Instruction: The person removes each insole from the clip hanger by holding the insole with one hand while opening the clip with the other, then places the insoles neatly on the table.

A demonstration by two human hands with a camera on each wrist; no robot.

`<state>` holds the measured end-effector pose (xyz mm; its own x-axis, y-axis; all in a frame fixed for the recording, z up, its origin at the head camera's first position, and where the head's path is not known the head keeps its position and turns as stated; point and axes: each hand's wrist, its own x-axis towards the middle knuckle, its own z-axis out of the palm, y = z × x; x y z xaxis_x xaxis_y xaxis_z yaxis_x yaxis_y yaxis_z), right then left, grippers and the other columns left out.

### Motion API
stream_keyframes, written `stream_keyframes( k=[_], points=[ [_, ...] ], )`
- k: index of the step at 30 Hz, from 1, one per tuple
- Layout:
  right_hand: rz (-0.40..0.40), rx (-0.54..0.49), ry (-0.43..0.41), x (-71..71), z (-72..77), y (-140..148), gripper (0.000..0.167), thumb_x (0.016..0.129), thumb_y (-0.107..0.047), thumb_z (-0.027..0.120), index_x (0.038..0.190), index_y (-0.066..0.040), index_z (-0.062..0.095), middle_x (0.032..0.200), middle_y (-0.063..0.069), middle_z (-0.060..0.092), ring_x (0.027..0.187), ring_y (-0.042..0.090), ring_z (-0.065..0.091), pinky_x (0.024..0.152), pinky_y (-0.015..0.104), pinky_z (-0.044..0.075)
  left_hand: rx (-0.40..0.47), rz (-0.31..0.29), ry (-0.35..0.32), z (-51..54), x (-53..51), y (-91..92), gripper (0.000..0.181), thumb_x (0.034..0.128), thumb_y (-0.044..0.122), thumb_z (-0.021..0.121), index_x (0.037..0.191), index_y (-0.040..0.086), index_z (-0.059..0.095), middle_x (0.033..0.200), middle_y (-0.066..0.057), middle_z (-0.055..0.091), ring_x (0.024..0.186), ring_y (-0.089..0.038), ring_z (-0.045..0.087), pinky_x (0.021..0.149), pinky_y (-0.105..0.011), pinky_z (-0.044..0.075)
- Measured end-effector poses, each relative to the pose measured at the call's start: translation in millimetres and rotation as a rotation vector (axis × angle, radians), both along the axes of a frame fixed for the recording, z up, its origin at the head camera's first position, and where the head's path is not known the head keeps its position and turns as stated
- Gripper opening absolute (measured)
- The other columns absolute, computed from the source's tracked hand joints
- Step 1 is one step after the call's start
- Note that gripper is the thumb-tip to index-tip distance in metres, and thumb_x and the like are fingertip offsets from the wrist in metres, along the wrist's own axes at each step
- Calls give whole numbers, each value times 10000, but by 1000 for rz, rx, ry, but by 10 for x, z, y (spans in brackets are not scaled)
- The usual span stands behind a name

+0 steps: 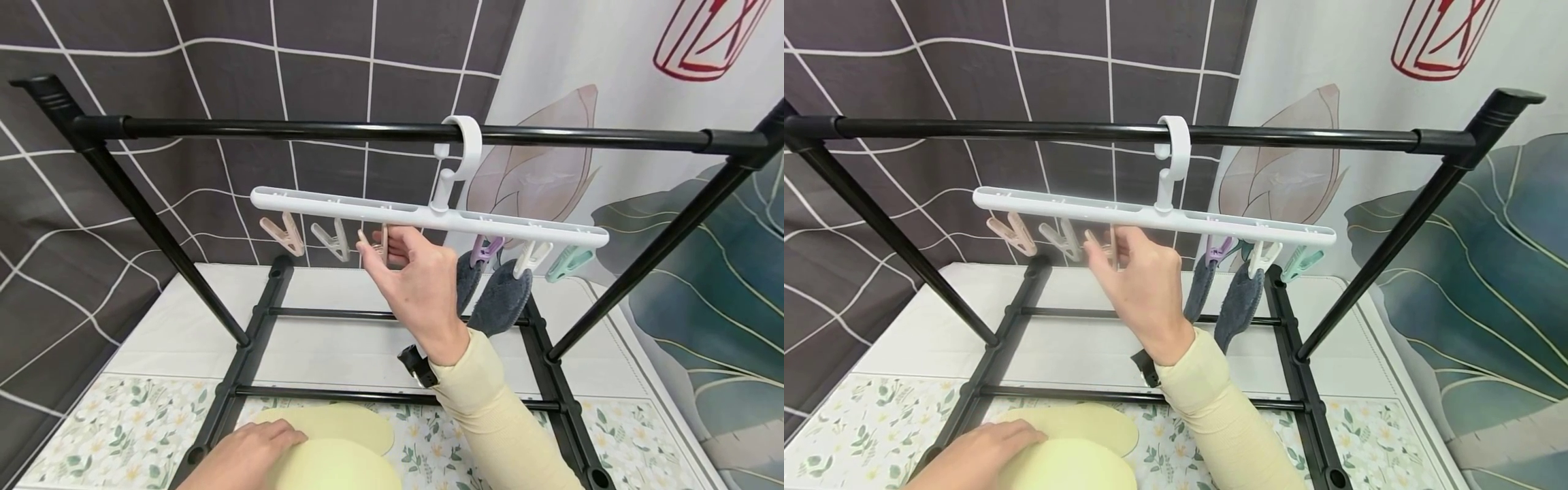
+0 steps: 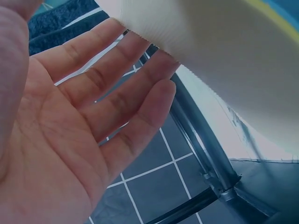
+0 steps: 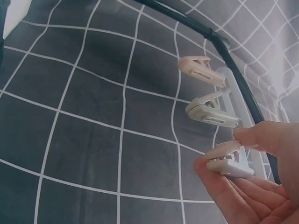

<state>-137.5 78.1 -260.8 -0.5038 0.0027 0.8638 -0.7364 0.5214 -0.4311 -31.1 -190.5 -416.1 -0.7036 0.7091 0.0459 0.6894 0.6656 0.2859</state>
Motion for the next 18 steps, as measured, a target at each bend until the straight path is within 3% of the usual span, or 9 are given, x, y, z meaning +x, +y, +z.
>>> stream_keyframes(
  k=[8,18],
  points=[
    [-6,7,2,-1,-10,1,177,848,-116,798,879,26,697,770,92,748,727,163,746,688,195,578,-21,-4,-51,-73,16,-39,754,747,757,696,1102,93,727,991,43,691,848,-88,651,713,-363,571],
    [-12,3,-2,9,-9,11,170,844,-107,800,888,21,698,780,95,750,727,163,745,689,189,576,6,-49,-3,-199,4,-73,715,768,737,694,1056,84,740,936,33,691,788,-58,642,664,-299,563]
  ],
)
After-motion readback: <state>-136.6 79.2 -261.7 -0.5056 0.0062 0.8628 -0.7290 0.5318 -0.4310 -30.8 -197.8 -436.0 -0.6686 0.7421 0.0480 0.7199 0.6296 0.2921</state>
